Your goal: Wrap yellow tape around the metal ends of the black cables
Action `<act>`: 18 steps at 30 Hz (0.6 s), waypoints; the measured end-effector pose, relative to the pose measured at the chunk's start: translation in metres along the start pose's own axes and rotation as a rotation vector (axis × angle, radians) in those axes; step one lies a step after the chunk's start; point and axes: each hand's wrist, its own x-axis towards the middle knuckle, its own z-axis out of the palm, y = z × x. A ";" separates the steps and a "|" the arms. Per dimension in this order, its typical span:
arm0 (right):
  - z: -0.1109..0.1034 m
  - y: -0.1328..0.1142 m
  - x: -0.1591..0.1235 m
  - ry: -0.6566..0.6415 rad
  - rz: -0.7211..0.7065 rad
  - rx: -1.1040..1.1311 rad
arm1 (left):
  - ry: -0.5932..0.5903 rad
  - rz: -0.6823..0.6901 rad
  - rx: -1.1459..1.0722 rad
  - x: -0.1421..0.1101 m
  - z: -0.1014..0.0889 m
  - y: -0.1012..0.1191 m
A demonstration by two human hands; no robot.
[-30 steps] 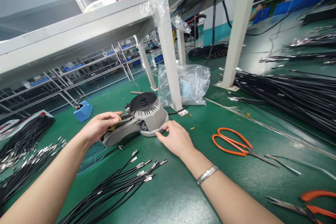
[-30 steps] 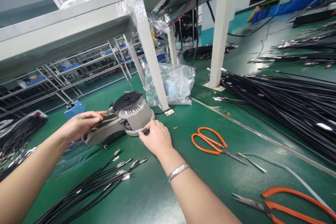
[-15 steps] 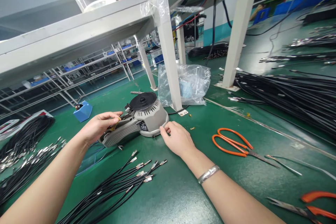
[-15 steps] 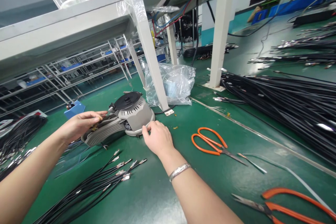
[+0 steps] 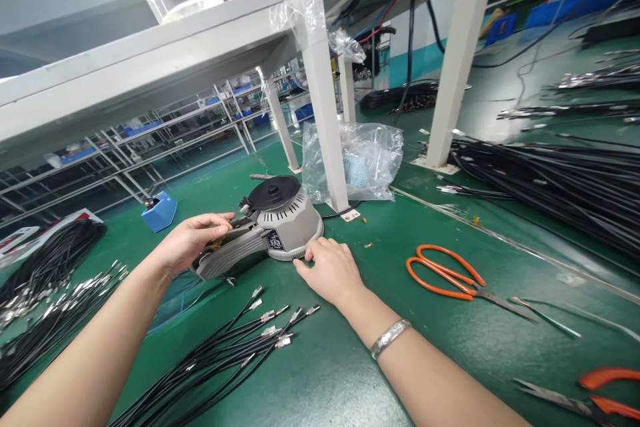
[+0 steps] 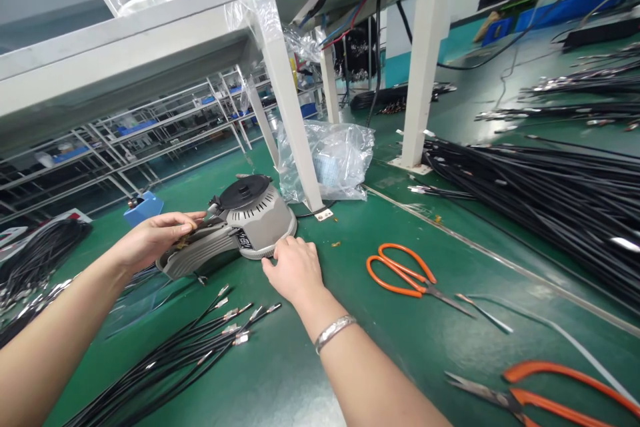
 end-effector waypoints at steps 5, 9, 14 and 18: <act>0.001 -0.002 -0.001 -0.003 -0.017 -0.020 | 0.007 -0.002 -0.006 0.000 0.000 0.000; 0.003 -0.007 -0.002 -0.033 -0.088 0.005 | 0.010 -0.005 -0.006 0.000 0.001 0.000; -0.003 0.002 -0.001 0.005 -0.004 -0.013 | 0.015 -0.004 0.002 0.000 0.001 0.001; -0.003 0.003 -0.001 0.014 0.016 -0.034 | 0.014 0.000 -0.004 0.000 0.002 0.001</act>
